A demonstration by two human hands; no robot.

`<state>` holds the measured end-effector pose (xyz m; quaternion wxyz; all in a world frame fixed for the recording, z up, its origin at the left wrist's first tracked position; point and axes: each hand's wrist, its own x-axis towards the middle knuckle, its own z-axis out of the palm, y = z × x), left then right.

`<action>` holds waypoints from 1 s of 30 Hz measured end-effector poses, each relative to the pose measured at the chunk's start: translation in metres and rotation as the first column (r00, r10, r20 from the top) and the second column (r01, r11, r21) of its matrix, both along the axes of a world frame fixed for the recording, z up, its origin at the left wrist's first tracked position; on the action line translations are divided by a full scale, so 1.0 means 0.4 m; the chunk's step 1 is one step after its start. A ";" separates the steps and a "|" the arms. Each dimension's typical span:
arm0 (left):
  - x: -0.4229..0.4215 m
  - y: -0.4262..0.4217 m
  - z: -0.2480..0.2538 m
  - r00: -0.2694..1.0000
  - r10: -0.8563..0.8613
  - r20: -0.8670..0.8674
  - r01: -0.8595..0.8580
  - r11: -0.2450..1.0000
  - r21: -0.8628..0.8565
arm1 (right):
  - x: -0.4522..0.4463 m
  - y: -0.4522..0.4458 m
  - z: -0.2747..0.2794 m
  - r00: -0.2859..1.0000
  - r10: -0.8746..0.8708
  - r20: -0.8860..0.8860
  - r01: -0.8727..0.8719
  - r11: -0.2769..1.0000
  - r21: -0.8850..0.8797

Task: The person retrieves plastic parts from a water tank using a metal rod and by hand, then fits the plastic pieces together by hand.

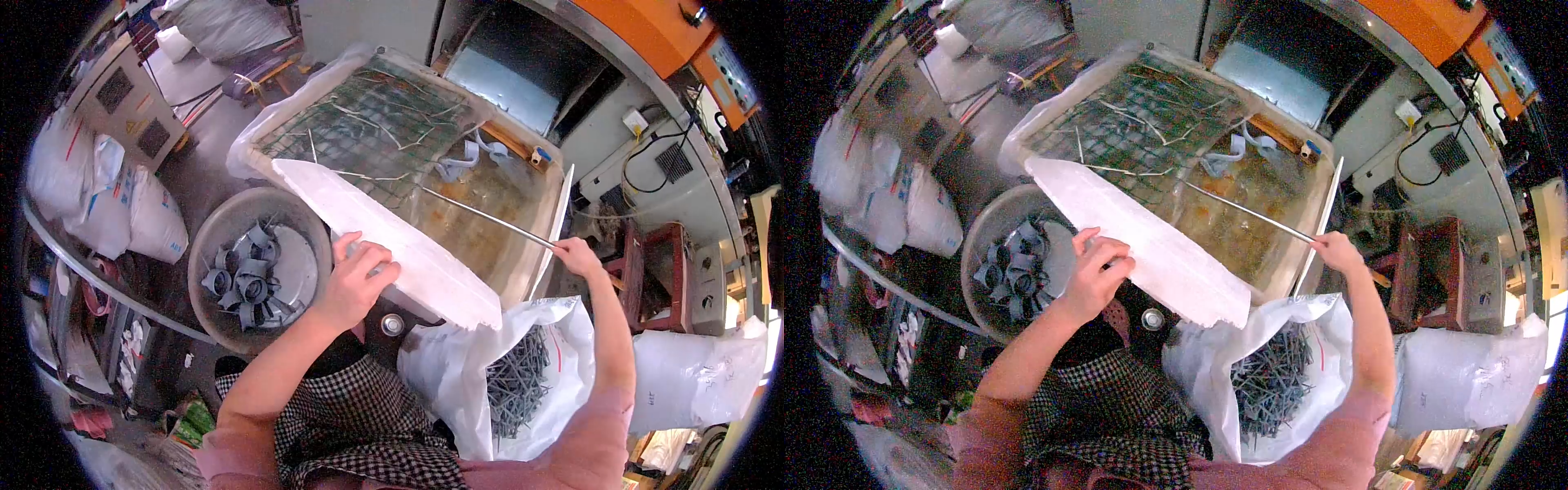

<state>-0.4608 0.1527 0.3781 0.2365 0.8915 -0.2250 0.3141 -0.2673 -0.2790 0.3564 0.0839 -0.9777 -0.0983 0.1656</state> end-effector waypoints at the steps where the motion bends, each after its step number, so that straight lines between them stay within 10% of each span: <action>1: -0.002 -0.003 0.002 1.000 0.001 -0.004 -0.001 1.000 0.006 | -0.030 0.008 0.050 0.999 -0.015 -0.042 0.015 1.000 0.005; 17: 0.010 -0.004 -0.021 1.000 0.005 0.003 -0.005 1.000 -0.003 | 0.059 0.241 -0.280 0.997 0.019 0.070 -0.023 0.998 0.059; 24: -0.001 -0.014 0.032 0.998 0.035 0.043 -0.037 0.998 0.047 | -0.091 0.060 0.075 0.996 -0.006 0.084 0.023 0.979 -0.202; 30: -0.003 -0.030 0.015 0.998 0.003 0.058 -0.005 0.999 0.044 | -0.232 -0.106 0.240 0.955 -0.275 0.111 0.286 0.954 -0.095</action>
